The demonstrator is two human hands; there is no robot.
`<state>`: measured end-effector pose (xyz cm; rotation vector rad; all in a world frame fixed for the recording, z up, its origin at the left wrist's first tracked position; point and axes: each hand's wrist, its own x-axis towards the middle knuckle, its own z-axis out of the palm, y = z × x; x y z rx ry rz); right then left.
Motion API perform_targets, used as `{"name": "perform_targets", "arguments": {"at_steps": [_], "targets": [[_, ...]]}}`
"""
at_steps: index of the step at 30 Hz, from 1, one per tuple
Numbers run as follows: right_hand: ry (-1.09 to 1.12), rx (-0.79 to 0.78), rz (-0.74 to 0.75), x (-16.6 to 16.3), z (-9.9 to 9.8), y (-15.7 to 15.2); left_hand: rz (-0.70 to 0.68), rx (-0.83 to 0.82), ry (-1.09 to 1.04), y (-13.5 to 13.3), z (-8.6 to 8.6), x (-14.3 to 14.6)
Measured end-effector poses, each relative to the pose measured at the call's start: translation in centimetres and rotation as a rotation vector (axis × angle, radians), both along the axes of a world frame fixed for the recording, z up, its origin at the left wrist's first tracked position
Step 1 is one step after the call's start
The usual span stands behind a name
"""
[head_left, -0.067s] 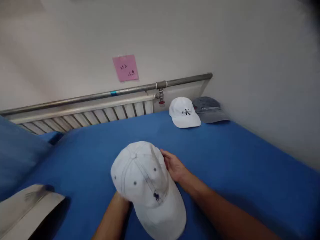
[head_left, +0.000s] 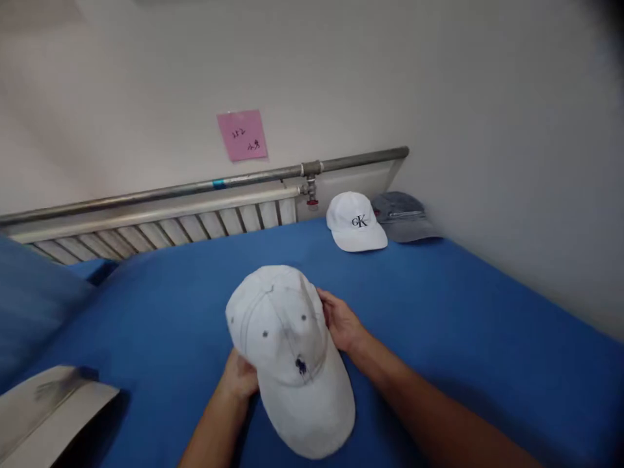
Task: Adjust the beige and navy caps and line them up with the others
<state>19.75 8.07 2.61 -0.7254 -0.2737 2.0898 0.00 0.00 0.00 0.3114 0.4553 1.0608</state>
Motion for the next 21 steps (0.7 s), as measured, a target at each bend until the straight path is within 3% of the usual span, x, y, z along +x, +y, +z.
{"name": "perform_targets", "arguments": {"at_steps": [5,11,16,21], "targets": [[-0.013,0.008,-0.131,0.9,-0.3,1.4,0.101,0.019,-0.043,0.8,1.4,0.6],[-0.025,-0.014,-0.171,0.7,-0.3,1.3,0.209,-0.091,0.006,0.9,2.0,0.9],[-0.017,-0.015,-0.186,0.6,0.2,1.0,0.359,-0.080,-0.003,0.9,2.5,0.9],[-0.017,-0.012,-0.216,0.7,0.6,0.9,0.428,-0.271,0.118,0.9,3.6,1.3]]}}
